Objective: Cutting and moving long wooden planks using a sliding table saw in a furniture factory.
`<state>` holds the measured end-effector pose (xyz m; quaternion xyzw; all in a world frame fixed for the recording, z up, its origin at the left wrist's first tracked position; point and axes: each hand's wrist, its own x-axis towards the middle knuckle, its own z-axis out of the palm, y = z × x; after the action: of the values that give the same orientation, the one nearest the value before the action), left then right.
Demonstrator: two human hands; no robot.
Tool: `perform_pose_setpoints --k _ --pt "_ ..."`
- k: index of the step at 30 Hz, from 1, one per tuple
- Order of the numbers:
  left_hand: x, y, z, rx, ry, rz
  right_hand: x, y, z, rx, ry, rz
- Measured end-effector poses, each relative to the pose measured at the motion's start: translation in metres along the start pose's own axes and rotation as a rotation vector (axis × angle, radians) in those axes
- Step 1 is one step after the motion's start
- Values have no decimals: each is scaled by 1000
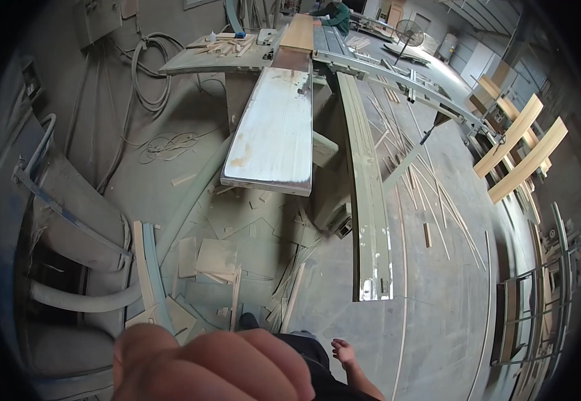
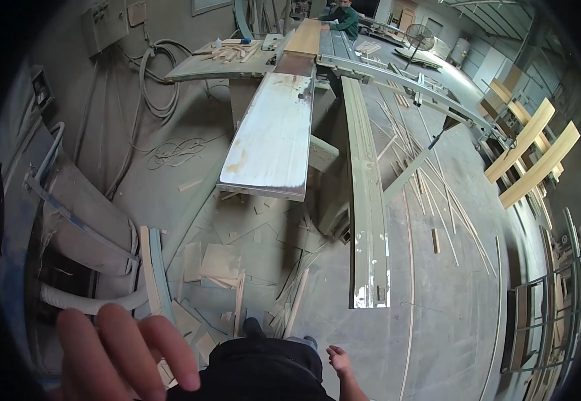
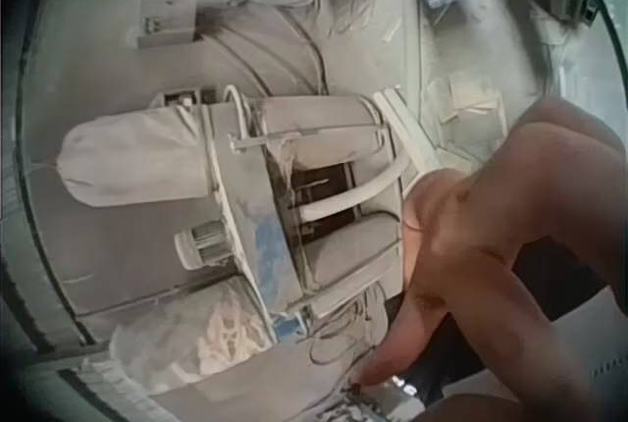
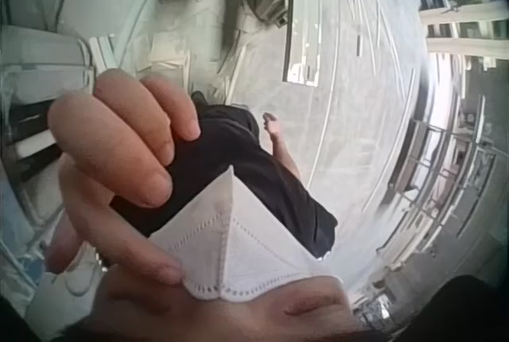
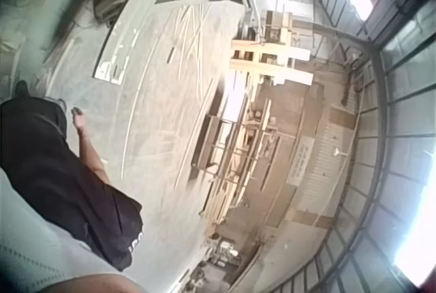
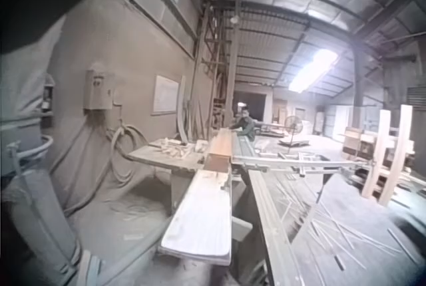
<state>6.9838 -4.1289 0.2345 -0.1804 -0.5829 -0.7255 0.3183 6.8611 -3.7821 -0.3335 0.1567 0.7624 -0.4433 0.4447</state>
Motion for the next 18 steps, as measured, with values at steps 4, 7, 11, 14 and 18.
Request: perform_pose_setpoints --k 4,7,11,14,18 --pt "1 -10 -4 -39 -9 72 -9 12 -5 21 22 33" --pt "2 -17 -11 -91 -37 71 -18 19 -5 9 29 71" --pt "2 -28 -17 -147 -66 75 -23 29 -14 -4 57 105" --pt "3 -36 -21 -184 -90 82 -22 27 -17 -7 70 92" --pt "4 -43 -23 -224 -123 100 -24 17 -17 53 84 32"
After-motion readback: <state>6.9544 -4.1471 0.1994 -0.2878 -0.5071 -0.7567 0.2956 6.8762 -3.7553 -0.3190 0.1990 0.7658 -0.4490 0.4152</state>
